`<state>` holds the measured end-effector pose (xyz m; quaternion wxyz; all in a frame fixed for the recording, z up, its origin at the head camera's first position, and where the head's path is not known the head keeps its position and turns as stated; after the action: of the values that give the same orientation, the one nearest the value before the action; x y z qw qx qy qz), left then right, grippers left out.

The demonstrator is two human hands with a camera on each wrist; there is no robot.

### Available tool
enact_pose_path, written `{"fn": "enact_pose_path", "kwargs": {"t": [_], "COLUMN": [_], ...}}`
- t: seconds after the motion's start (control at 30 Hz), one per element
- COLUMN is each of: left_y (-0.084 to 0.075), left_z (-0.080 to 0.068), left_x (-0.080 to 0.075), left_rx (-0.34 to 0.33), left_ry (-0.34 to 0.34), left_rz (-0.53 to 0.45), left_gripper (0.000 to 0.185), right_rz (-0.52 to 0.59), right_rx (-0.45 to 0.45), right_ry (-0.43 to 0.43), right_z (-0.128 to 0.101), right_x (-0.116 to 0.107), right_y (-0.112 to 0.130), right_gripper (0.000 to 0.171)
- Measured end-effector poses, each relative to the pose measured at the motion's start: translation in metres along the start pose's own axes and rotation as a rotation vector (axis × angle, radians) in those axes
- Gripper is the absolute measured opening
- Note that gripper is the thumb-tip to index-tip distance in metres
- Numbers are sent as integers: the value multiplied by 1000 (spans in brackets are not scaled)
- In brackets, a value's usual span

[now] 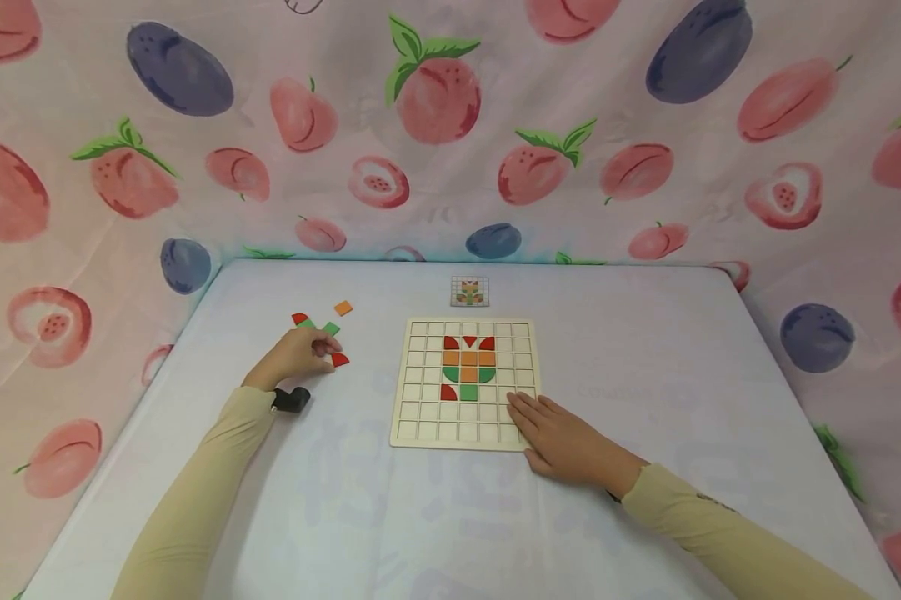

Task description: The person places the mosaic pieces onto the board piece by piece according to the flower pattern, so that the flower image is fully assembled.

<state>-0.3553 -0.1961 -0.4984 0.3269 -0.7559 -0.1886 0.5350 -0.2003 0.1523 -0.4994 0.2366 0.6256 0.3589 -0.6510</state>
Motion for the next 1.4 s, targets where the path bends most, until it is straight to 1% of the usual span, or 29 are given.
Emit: {"fn": "enact_pose_path", "kwargs": {"t": [0.17, 0.27, 0.63, 0.73, 0.8, 0.97, 1.2, 1.4], "left_y": [-3, -7, -23, -27, -28, -29, -27, -30], "left_z": [-1, -1, -4, -4, -3, -1, 2, 3], "left_x": [6, 12, 23, 24, 25, 25, 27, 32], "left_rx": [26, 67, 146, 162, 160, 168, 185, 206], "left_ry": [54, 89, 137, 131, 121, 112, 113, 134], "left_rz": [-18, -18, -31, -31, -26, -13, -4, 5], "left_gripper": [27, 28, 35, 35, 34, 32, 26, 27], "right_rz": [-5, -9, 10, 3, 0, 4, 8, 5], "right_rx": [-4, -6, 5, 2, 0, 6, 4, 2], "right_ry": [-5, -11, 18, 7, 3, 15, 8, 4], "right_z": [0, 0, 1, 0, 0, 0, 0, 0], "right_x": [0, -1, 1, 1, 1, 2, 1, 1], "right_y": [0, 0, -1, 0, 0, -1, -1, -1], "right_gripper": [59, 59, 60, 60, 59, 60, 59, 60]}}
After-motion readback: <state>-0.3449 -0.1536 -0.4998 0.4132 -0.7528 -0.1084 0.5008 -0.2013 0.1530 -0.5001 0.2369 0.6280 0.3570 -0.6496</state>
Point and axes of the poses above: each hand's wrist, its own z-axis towards the middle knuckle, its own x-axis out of the palm, y = z × x, the point moved 9 cm from there along z, towards the middle knuckle, and after that the axes turned 8 degrees about -z, right-handed, at the moved point
